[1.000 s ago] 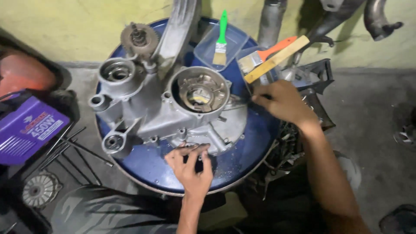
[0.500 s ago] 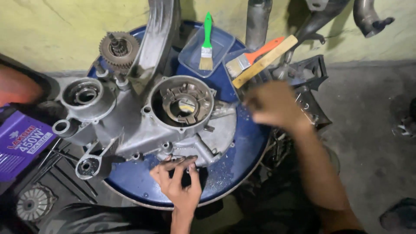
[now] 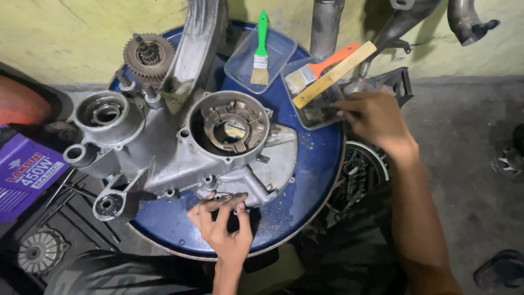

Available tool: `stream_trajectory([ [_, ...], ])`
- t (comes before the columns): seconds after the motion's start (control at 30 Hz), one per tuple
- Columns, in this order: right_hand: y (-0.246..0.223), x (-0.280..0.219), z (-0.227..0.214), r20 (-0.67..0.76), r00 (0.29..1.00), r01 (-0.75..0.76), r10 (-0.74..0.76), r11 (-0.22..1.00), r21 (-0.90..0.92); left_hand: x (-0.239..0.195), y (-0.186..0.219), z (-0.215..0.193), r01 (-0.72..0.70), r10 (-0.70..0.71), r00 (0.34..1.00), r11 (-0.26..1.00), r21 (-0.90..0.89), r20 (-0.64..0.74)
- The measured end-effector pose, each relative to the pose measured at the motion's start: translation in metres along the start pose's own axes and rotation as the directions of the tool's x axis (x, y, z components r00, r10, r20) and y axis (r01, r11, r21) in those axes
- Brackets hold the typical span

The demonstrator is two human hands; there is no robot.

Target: Scraping dirt and residue from a motorcycle engine casing using a small metal tool to clean the surface.

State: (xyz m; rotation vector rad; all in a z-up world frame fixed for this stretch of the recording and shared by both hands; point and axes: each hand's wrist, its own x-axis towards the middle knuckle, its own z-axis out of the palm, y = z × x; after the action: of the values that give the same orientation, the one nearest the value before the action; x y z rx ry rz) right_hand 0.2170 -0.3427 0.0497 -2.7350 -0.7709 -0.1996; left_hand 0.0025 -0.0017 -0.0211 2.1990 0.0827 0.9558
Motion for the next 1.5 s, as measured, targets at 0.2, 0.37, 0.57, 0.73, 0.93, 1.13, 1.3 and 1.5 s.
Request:
stream_trajectory([
  [0.2, -0.006, 0.003, 0.009, 0.034, 0.999, 0.009, -0.006, 0.996, -0.094, 0.000, 0.002, -0.001, -0.007, 0.007, 1.000, 1.000, -0.010, -0.007],
  [0.37, -0.007, -0.003, 0.002, -0.141, 0.988, -0.081, 0.059, 0.984, -0.157, 0.000, 0.003, -0.002, 0.009, -0.009, 1.000, 1.000, -0.029, 0.002],
  [0.57, -0.061, 0.005, 0.005, 0.121, 0.993, -0.009, -0.008, 0.990, 0.137, 0.002, 0.003, 0.001, 0.015, -0.016, 1.000, 1.000, -0.020, -0.010],
  [0.73, -0.073, 0.000, 0.031, 0.059, 0.997, -0.046, 0.044, 0.998, 0.041, 0.004, 0.008, 0.000, 0.010, -0.010, 1.000, 1.000, -0.007, -0.006],
  [0.93, -0.098, 0.012, 0.027, 0.138, 0.988, -0.054, 0.066, 0.995, -0.089, 0.004, 0.006, 0.004, -0.003, 0.003, 1.000, 1.000, 0.001, -0.031],
  [1.13, -0.120, 0.015, -0.018, 0.191, 0.966, -0.176, 0.172, 0.984, 0.006, 0.002, 0.003, 0.000, 0.014, -0.014, 1.000, 1.000, -0.004, -0.013],
  [1.3, -0.084, 0.013, 0.029, 0.070, 0.996, 0.059, -0.055, 0.996, -0.066, 0.004, 0.006, 0.001, 0.026, -0.026, 0.999, 1.000, -0.010, -0.022],
  [1.5, -0.088, 0.011, 0.015, 0.023, 0.998, 0.046, -0.050, 0.988, 0.145, 0.003, 0.007, 0.000, 0.034, -0.034, 0.999, 0.999, -0.032, -0.009],
])
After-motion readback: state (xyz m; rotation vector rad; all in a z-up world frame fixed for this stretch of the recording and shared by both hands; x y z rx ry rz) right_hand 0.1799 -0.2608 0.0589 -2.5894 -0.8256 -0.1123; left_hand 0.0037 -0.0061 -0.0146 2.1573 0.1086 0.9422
